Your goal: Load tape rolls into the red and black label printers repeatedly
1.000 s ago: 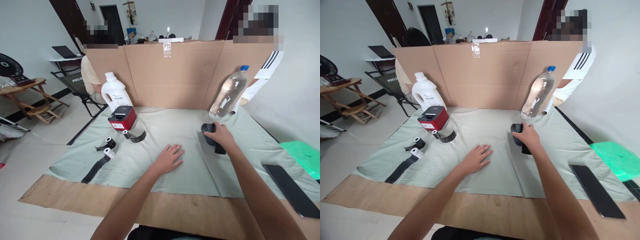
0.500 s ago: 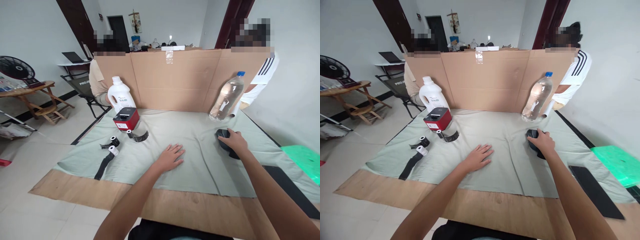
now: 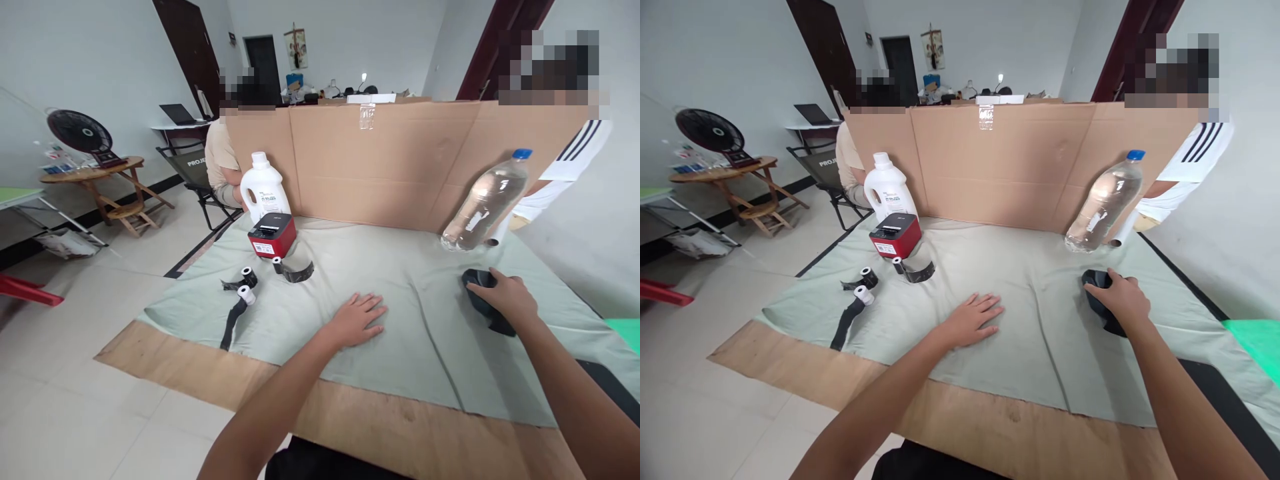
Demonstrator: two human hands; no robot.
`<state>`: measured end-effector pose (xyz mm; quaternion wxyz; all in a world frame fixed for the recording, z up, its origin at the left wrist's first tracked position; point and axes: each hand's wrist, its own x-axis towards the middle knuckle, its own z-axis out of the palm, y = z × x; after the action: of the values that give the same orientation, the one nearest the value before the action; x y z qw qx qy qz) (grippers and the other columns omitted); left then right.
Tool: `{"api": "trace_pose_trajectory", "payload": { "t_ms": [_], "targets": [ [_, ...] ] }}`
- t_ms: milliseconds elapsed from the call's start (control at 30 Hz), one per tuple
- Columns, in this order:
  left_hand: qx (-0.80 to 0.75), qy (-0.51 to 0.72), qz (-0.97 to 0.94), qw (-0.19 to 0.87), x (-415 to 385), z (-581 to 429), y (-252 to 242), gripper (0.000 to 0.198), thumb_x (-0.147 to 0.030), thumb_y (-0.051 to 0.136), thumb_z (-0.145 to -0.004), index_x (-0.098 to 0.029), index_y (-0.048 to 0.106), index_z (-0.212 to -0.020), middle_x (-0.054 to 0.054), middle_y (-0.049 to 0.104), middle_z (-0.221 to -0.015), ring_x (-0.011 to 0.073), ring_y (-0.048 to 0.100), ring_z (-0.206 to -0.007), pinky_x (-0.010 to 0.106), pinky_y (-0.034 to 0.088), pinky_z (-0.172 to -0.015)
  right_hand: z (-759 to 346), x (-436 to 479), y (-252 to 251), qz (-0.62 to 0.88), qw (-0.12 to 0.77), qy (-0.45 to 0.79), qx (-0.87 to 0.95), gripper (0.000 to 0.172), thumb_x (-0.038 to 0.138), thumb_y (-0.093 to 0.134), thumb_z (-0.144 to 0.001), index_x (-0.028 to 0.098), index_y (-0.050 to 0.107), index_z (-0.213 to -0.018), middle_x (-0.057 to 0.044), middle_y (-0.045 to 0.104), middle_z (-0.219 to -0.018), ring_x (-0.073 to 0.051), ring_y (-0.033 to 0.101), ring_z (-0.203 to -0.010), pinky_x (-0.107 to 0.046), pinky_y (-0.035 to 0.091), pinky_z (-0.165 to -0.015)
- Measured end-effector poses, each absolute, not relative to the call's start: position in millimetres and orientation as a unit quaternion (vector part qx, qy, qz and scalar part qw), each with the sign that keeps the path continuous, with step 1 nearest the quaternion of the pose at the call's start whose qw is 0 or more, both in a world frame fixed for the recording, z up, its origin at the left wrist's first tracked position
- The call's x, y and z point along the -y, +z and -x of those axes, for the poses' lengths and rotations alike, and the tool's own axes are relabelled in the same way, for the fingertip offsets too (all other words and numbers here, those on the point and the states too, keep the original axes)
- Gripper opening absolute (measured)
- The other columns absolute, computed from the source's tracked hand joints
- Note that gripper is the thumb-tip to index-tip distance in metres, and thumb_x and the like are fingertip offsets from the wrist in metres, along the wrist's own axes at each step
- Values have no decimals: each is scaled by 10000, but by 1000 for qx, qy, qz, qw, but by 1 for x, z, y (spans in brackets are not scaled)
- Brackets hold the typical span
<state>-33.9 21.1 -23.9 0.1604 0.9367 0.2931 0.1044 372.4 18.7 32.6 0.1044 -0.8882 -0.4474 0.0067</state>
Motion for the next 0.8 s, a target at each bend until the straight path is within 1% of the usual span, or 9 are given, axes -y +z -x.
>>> {"api": "trace_pose_trajectory", "payload": {
  "t_ms": [133,267,333,400,500,567,633,667,800],
  "targets": [
    [-291,108,-936,167,-21,34,-26,547,-502,412,-1054,-265,421,-1546,47,310,-1679,214,247,-1573,493,175,-1297,-390,-26,24,883,121,-16,454,839,676,641,-839,163,554,-1498,-321,585,-1211,-399,673,-898,-452,399,-631],
    [-284,116,-936,172,-20,34,-27,541,-495,446,-1042,-272,439,-1535,49,336,-1668,213,268,-1567,491,193,-1295,-400,-29,18,890,115,-8,442,835,669,690,-804,196,571,-1483,-320,600,-1221,-408,681,-900,-470,417,-634],
    [-280,132,-935,172,-22,38,-19,525,-471,483,-1031,-280,463,-1520,50,369,-1652,213,293,-1558,485,220,-1290,-394,-30,17,889,108,-53,442,809,645,708,-798,189,593,-1456,-334,593,-1265,-471,649,-1020,-536,434,-720],
    [-291,191,-922,167,-32,50,-3,492,-431,504,-1025,-289,497,-1496,46,421,-1623,215,330,-1542,479,252,-1284,-377,-34,18,862,116,-146,471,749,600,700,-819,173,611,-1428,-334,564,-1346,-517,572,-1170,-609,414,-854],
    [-347,367,-850,152,-64,92,27,431,-367,511,-1016,-261,578,-1428,66,542,-1533,223,431,-1484,443,344,-1248,-331,-50,21,753,180,-230,589,591,488,633,-870,142,649,-1349,-283,583,-1367,-465,542,-1240,-597,400,-998],
    [-407,479,-766,136,-97,136,44,399,-322,536,-986,-225,630,-1362,92,602,-1463,242,510,-1416,440,374,-1228,-284,-69,25,657,242,-195,687,468,431,590,-875,151,694,-1235,-223,656,-1263,-405,588,-1191,-554,431,-1030],
    [-492,553,-661,128,-134,185,53,384,-294,561,-950,-185,658,-1304,115,646,-1387,258,565,-1348,435,392,-1207,-226,-93,29,577,294,-103,755,384,418,567,-885,173,720,-1139,-174,700,-1158,-358,631,-1125,-521,466,-1030],
    [-540,574,-601,134,-151,210,54,385,-263,566,-927,-162,662,-1285,128,652,-1366,263,577,-1326,424,405,-1192,-194,-107,31,548,315,-50,774,360,401,560,-890,174,724,-1117,-166,703,-1158,-345,639,-1116,-510,480,-1027],
    [-660,554,-457,220,-207,283,48,453,-227,638,-840,-142,635,-1285,152,602,-1428,285,515,-1387,425,352,-1209,-62,-167,33,483,348,209,776,297,275,571,-878,215,728,-1122,-109,699,-1247,-304,632,-1199,-475,487,-1072]
  ]
}}
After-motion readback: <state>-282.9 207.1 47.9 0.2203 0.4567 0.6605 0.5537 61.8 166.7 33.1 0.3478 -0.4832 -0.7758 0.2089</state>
